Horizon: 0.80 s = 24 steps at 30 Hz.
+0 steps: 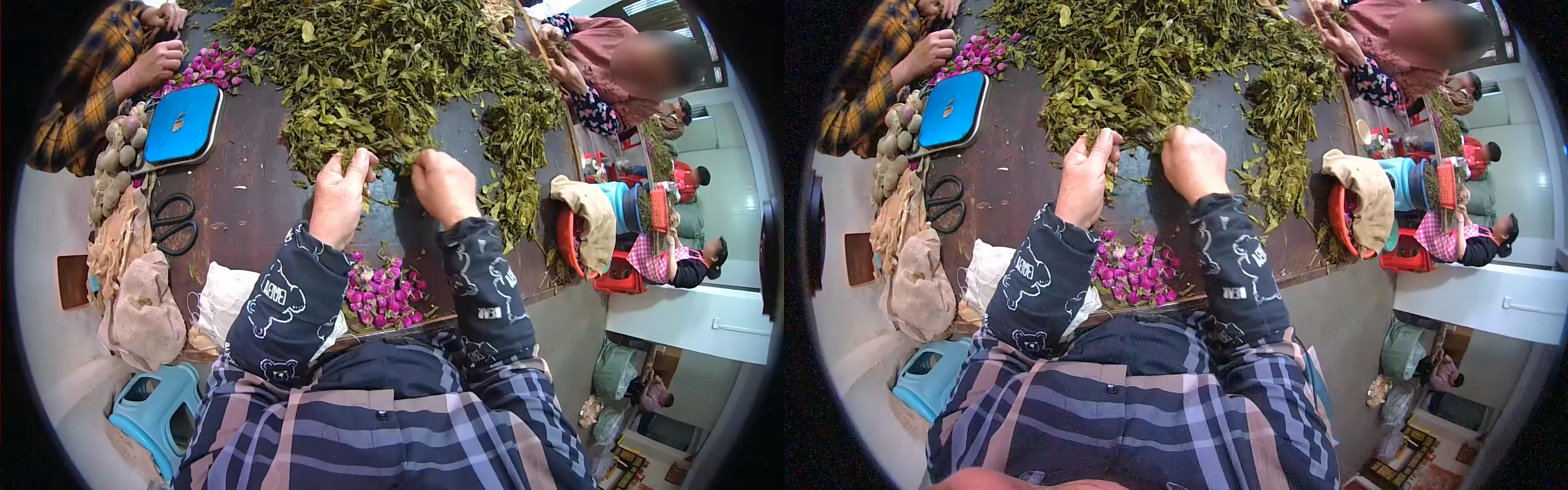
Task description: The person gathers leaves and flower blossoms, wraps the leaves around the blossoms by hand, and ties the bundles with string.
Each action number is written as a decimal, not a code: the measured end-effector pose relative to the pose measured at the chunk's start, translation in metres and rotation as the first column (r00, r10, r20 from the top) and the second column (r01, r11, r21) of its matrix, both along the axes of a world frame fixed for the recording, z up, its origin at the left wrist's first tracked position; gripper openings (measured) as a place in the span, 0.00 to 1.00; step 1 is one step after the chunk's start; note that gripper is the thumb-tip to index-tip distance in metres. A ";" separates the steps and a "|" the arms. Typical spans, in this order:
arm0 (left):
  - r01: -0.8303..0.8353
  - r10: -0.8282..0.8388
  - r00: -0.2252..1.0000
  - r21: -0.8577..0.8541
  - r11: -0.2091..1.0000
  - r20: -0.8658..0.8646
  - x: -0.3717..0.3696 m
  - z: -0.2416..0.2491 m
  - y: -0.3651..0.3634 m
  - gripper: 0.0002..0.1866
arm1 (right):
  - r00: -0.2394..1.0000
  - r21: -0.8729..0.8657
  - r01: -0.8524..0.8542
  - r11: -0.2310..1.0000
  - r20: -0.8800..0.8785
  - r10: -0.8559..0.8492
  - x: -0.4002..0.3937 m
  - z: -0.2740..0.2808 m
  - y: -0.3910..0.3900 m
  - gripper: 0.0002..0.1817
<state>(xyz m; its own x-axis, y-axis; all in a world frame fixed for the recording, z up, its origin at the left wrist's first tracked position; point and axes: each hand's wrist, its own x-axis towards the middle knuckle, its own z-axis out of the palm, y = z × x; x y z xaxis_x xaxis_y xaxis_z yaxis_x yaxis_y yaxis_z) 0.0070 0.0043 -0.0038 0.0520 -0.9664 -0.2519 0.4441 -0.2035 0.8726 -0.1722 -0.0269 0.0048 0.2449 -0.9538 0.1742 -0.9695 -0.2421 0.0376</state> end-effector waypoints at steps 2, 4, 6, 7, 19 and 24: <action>-0.013 0.013 1.000 -0.009 1.000 -0.012 0.000 0.000 0.000 0.12 | 0.942 0.163 0.025 0.986 0.326 -0.078 -0.001 0.039 0.010 0.10; -0.017 0.017 1.000 -0.017 1.000 -0.022 -0.002 0.002 -0.001 0.12 | 0.774 0.321 0.004 0.947 0.598 -0.206 -0.009 0.066 0.022 0.11; 0.003 -0.004 0.999 -0.019 1.000 -0.045 -0.002 0.004 -0.001 0.12 | 0.683 0.400 -0.018 0.916 0.674 -0.281 -0.025 0.068 0.034 0.11; 0.017 -0.018 0.998 -0.024 1.000 -0.065 -0.002 0.004 -0.001 0.12 | 0.580 0.468 -0.056 0.882 0.734 -0.353 -0.034 0.068 0.041 0.11; 0.027 -0.026 1.000 -0.078 0.997 0.007 -0.005 -0.001 0.003 0.10 | 0.915 0.357 0.283 0.890 0.177 -0.362 -0.089 0.024 0.091 0.10; -0.030 0.171 0.930 -0.396 0.918 0.325 -0.008 0.008 0.004 0.07 | 0.884 0.221 0.164 0.961 0.400 -0.243 -0.071 0.032 0.077 0.10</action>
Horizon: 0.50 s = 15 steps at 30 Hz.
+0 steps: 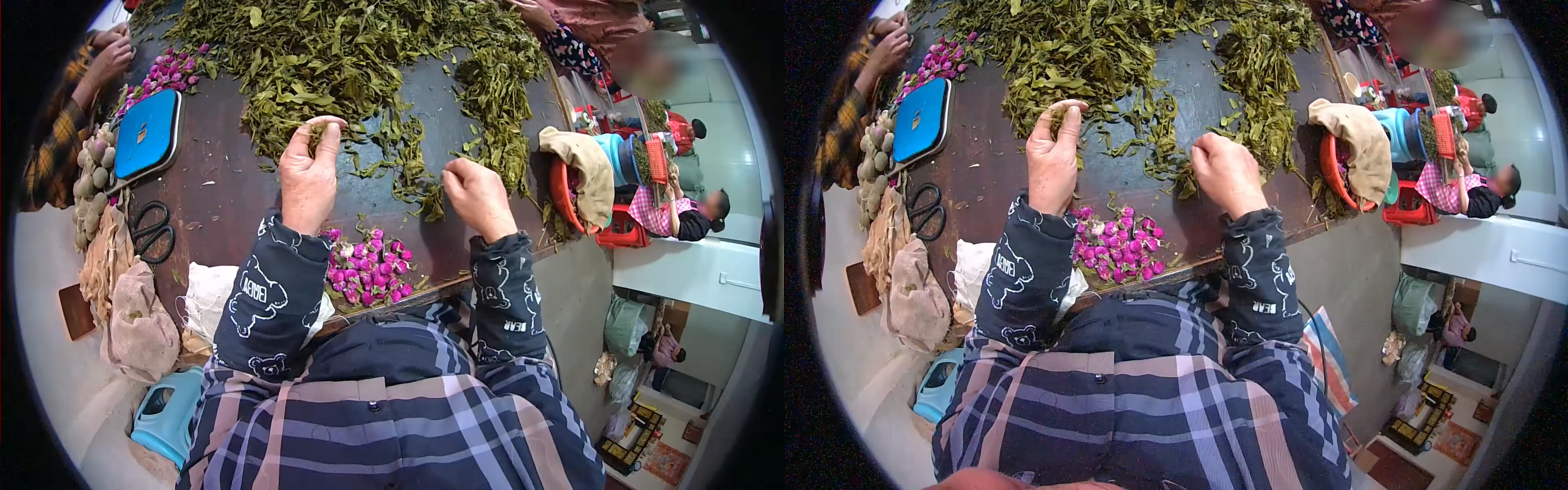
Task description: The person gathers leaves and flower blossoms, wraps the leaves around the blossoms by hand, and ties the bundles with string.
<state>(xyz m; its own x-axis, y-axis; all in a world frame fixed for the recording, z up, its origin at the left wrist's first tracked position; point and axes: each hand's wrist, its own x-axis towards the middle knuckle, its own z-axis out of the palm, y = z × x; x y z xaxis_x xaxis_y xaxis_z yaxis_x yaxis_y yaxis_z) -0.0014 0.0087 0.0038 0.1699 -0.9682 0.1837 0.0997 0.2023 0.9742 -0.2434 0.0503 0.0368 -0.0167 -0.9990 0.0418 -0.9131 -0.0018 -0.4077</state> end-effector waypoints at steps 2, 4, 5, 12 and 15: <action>0.040 -0.039 0.999 0.029 0.999 -0.036 0.001 0.003 0.002 0.08 | 0.997 0.030 -0.022 0.999 -0.077 0.024 0.010 -0.006 -0.004 0.09; 0.128 -0.119 0.987 0.084 0.988 -0.110 0.002 0.006 0.006 0.09 | 0.972 0.097 -0.053 0.994 -0.225 0.074 0.018 -0.015 -0.008 0.08; 0.174 -0.157 0.976 0.108 0.979 -0.150 0.001 0.007 0.006 0.10 | 0.950 0.131 -0.063 0.989 -0.297 0.100 0.020 -0.016 -0.009 0.07; 0.361 -0.300 0.854 0.068 0.930 -0.426 -0.018 0.002 0.011 0.09 | 0.967 -0.063 -0.229 0.971 0.099 0.234 0.042 0.011 -0.026 0.07; 0.474 -0.336 0.781 0.149 0.868 -0.526 -0.020 0.003 0.014 0.09 | 0.883 -0.333 -0.298 0.895 0.261 0.391 0.064 0.005 -0.038 0.08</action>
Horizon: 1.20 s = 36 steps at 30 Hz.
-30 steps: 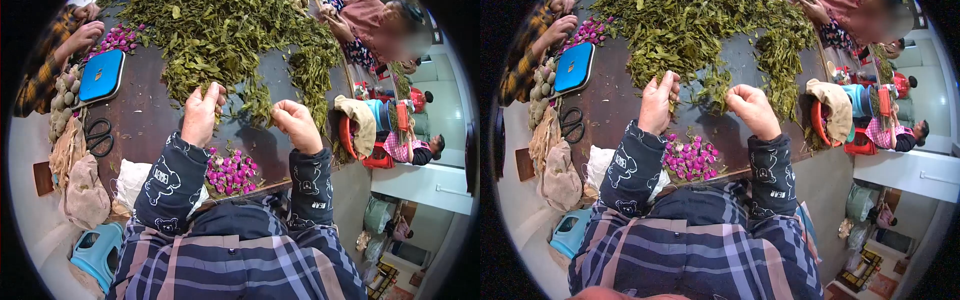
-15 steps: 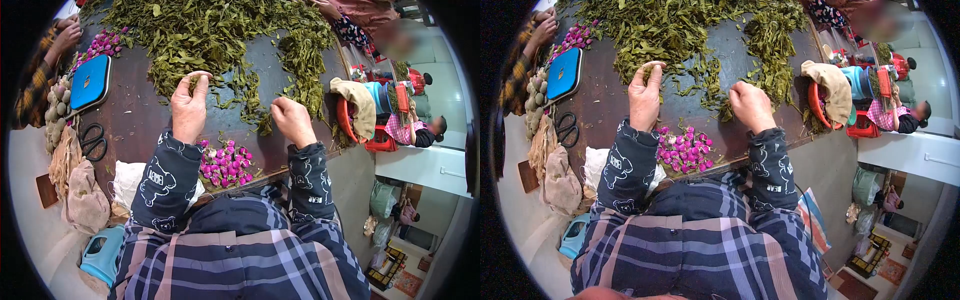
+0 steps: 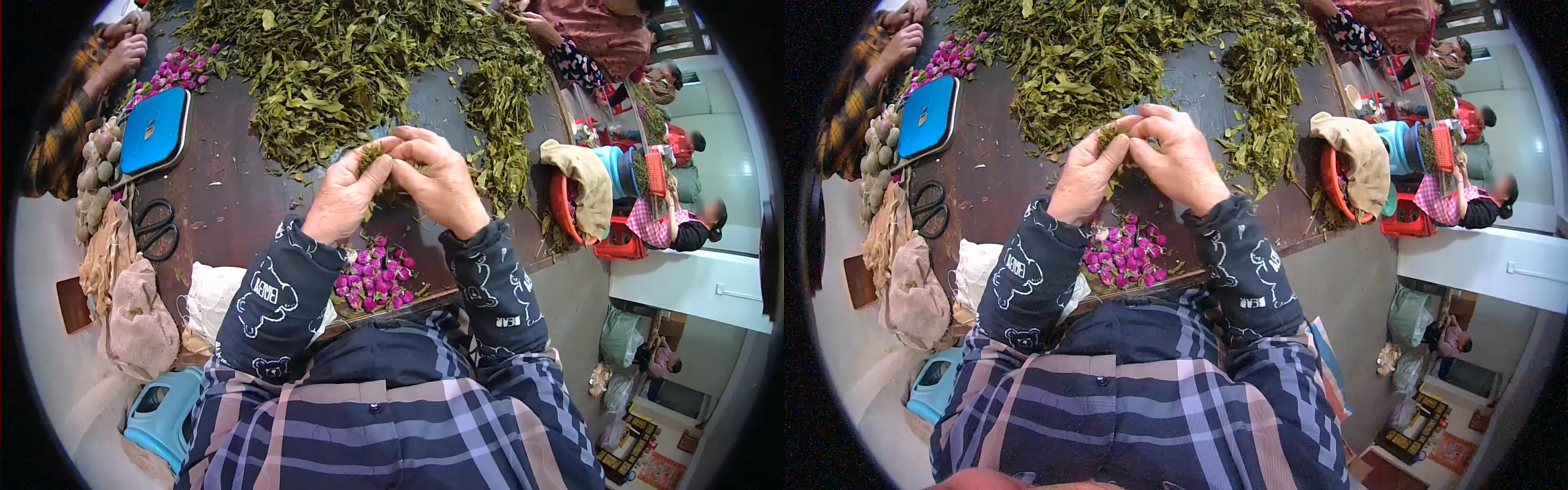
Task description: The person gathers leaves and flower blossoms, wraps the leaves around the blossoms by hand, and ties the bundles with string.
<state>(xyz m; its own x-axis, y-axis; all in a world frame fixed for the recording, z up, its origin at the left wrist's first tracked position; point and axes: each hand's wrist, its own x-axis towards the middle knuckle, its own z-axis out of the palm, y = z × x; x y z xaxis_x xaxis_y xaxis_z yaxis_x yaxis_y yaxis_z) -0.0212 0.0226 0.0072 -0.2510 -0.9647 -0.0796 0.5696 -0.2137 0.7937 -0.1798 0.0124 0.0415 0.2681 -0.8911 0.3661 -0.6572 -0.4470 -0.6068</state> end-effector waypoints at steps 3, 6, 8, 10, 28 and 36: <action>-0.019 0.019 1.000 0.044 0.999 -0.015 0.004 0.001 -0.001 0.08 | 0.973 0.222 -0.072 0.972 0.228 0.020 -0.003 0.015 -0.006 0.09; -0.041 0.044 0.998 0.087 0.995 -0.037 0.008 0.000 -0.004 0.08 | 0.901 0.414 -0.188 0.891 0.434 -0.011 -0.012 0.019 -0.019 0.10; -0.128 0.128 0.992 0.019 0.992 0.021 0.012 -0.008 -0.009 0.07 | 0.976 0.389 0.168 0.906 0.066 -0.209 -0.029 -0.009 -0.034 0.11; -0.208 0.212 0.975 -0.057 0.977 0.072 0.014 -0.012 -0.013 0.07 | 0.862 0.227 0.486 0.844 -0.285 -0.420 -0.043 -0.031 -0.045 0.14; -0.178 0.187 0.945 -0.055 0.982 0.270 0.012 -0.008 -0.005 0.07 | 0.749 0.231 0.551 0.802 -0.562 -0.352 -0.085 -0.032 -0.008 0.12; -0.254 0.275 0.959 -0.214 0.943 0.071 0.006 -0.003 -0.006 0.07 | 0.901 0.326 0.353 0.877 -0.372 -0.224 -0.054 0.012 -0.015 0.09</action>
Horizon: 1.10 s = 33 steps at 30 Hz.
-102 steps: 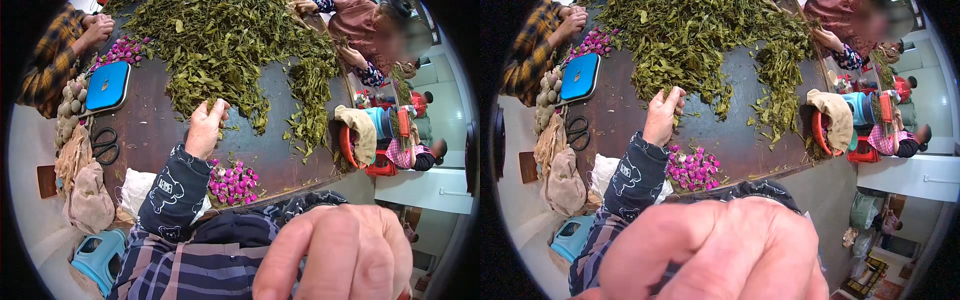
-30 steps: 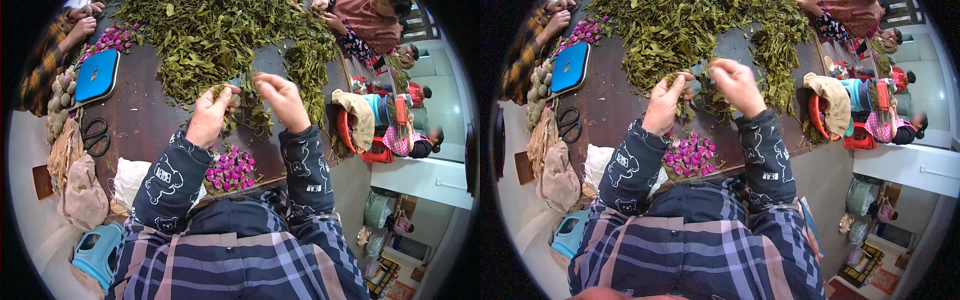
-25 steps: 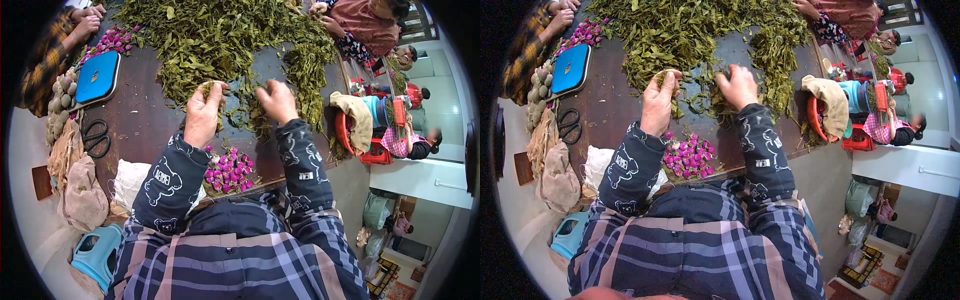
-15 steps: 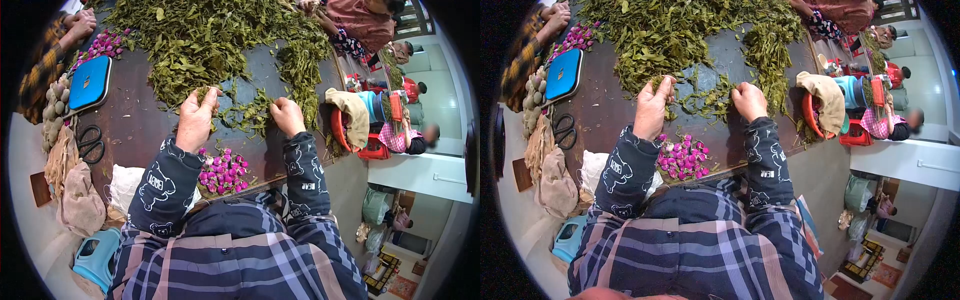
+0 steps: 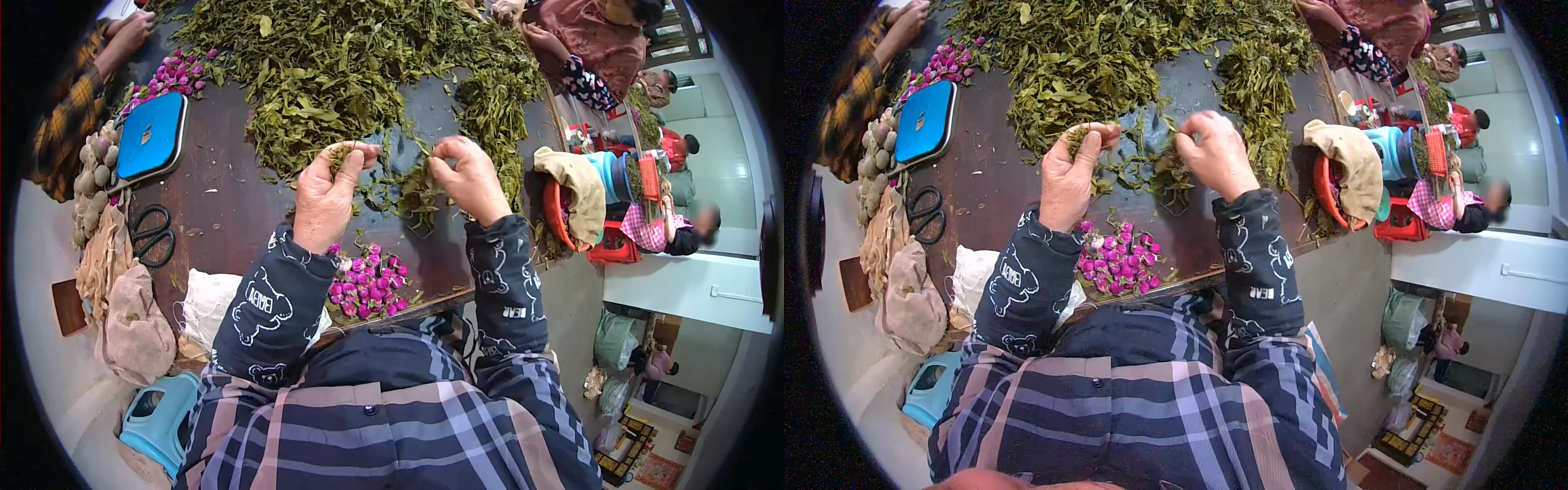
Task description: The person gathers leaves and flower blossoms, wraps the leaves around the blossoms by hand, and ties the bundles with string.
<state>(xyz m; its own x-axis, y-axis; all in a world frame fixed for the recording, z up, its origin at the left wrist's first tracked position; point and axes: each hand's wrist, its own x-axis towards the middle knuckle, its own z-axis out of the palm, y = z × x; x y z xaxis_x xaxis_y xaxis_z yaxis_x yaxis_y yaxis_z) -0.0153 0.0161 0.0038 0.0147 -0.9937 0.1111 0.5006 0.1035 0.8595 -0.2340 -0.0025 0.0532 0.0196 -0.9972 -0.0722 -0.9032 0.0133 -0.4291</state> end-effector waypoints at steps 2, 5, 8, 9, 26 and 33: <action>0.018 -0.018 1.000 0.029 0.999 -0.004 -0.003 0.008 0.002 0.07 | 0.983 -0.197 -0.150 0.969 0.073 0.167 0.024 0.008 0.004 0.09; 0.031 -0.030 0.999 0.055 0.998 -0.014 -0.003 0.012 0.003 0.08 | 0.933 -0.396 -0.278 0.875 0.103 0.343 0.051 0.011 0.004 0.09; 0.174 -0.151 0.975 0.133 0.976 -0.165 0.002 0.007 0.003 0.09 | 0.876 -0.295 -0.266 0.918 0.323 0.358 0.069 0.008 0.004 0.11; 0.221 -0.185 0.958 0.155 0.963 -0.217 0.004 0.005 0.003 0.09 | 0.848 -0.259 -0.268 0.928 0.394 0.354 0.073 0.008 0.004 0.11; 0.067 -0.016 0.894 0.100 0.993 -0.448 0.038 0.003 -0.019 0.10 | 0.993 -0.153 -0.116 0.981 -0.007 0.116 0.042 -0.054 -0.032 0.07; -0.044 0.050 0.992 0.048 0.998 -0.115 0.020 0.009 -0.016 0.10 | 0.922 -0.133 -0.387 0.913 -0.082 0.379 0.046 -0.012 -0.034 0.06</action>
<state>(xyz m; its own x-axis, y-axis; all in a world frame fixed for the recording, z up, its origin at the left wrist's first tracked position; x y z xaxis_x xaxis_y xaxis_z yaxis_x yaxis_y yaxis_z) 0.0052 -0.0001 0.0133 0.0716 -0.9956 0.0613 0.5927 0.0919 0.8002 -0.1882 -0.0366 0.0408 0.4021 -0.9137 0.0593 -0.8482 -0.3961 -0.3517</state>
